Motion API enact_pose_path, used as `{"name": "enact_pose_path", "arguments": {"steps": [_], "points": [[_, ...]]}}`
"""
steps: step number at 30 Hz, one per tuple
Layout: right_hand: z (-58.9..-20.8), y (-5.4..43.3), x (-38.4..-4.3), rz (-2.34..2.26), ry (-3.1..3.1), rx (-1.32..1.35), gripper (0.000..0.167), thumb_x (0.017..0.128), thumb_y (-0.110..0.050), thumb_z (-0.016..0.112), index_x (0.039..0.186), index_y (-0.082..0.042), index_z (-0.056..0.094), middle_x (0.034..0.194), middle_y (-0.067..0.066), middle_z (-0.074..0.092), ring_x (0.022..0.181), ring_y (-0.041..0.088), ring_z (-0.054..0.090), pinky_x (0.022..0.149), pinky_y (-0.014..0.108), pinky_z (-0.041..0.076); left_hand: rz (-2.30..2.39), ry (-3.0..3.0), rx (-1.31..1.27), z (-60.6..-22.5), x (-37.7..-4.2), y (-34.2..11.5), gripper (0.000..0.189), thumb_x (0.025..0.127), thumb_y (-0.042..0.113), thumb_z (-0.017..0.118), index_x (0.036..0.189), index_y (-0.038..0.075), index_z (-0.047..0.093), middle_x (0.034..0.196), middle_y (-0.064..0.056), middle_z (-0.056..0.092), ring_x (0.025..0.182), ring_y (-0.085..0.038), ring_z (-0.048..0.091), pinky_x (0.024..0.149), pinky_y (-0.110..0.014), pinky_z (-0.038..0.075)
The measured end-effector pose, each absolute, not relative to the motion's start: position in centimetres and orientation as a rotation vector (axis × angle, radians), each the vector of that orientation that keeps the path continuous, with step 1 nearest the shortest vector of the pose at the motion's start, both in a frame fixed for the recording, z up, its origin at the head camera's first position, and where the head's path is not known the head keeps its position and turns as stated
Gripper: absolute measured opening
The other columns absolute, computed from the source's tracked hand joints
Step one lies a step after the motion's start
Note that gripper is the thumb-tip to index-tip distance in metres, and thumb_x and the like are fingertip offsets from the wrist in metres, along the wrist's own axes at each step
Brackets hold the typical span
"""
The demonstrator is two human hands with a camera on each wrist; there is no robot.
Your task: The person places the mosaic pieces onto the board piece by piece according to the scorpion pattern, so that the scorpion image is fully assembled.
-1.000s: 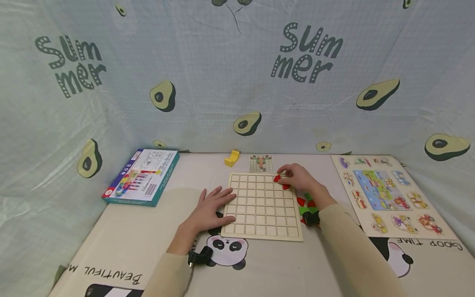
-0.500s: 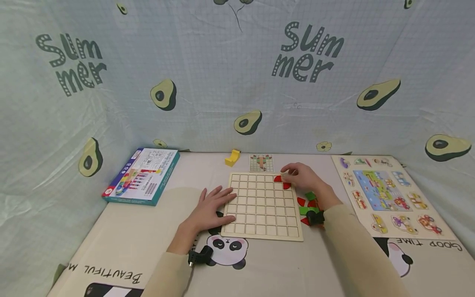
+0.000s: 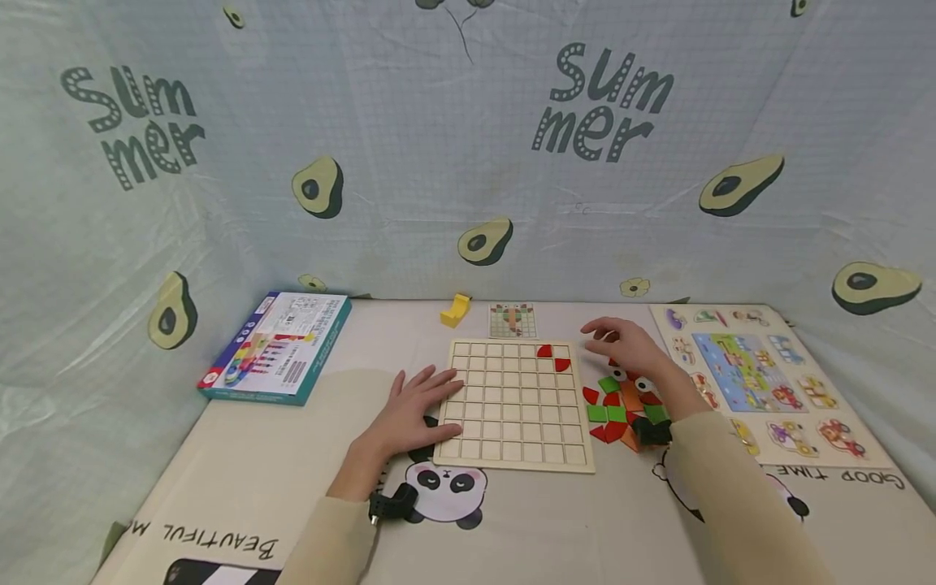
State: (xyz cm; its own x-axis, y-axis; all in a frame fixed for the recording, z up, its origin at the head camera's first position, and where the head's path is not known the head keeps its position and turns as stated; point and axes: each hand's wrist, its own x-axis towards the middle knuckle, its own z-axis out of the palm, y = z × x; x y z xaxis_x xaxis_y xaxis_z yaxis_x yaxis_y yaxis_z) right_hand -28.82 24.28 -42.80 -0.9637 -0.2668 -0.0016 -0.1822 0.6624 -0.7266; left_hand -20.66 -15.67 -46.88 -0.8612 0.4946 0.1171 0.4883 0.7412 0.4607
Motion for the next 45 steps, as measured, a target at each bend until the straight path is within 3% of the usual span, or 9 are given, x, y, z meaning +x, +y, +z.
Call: {"name": "enact_pose_path", "arguments": {"steps": [17,28,35,45], "points": [[-42.1,28.1,-26.4,-1.116,2.758,-0.359,0.032,0.098,-0.019,0.069,0.124,0.000,0.066,0.110,0.014,0.061,0.094,0.029,0.057,0.076,0.035,0.051,0.755,2.924,0.859,-47.0,-20.8,-15.8,0.075,0.088,0.057,0.065,0.150,0.017,0.052,0.160,-0.003,0.039,0.151,-0.033,0.019,0.115,-0.066,-0.001],[-42.5,27.9,-25.1,-1.096,2.664,-0.524,0.027,0.094,-0.014,0.073,0.118,-0.002,0.068,0.100,0.008,0.060,0.088,0.026,0.052,0.067,0.031,0.050,0.748,2.928,0.885,-47.2,-20.8,-16.0,0.073,0.090,0.057,0.066,0.150,0.018,0.052,0.159,0.000,0.040,0.151,-0.032,0.020,0.116,-0.066,-0.001],[-42.6,27.2,-25.0,-0.981,2.680,-0.557,0.020,0.093,-0.014,0.074,0.112,-0.007,0.071,0.096,0.003,0.058,0.088,0.024,0.051,0.073,0.033,0.048,0.748,2.914,0.890,-47.2,-20.6,-16.3,0.073,0.091,0.057,0.065,0.151,0.019,0.050,0.159,0.001,0.039,0.151,-0.032,0.020,0.116,-0.065,0.000],[-42.9,26.6,-25.0,-0.895,2.694,-0.596,0.018,0.093,-0.012,0.074,0.109,-0.003,0.073,0.100,0.006,0.058,0.089,0.024,0.051,0.075,0.034,0.048,0.699,2.922,0.905,-47.1,-20.6,-16.3,0.072,0.092,0.057,0.064,0.153,0.020,0.049,0.159,0.002,0.039,0.151,-0.032,0.020,0.117,-0.064,0.003]]}}
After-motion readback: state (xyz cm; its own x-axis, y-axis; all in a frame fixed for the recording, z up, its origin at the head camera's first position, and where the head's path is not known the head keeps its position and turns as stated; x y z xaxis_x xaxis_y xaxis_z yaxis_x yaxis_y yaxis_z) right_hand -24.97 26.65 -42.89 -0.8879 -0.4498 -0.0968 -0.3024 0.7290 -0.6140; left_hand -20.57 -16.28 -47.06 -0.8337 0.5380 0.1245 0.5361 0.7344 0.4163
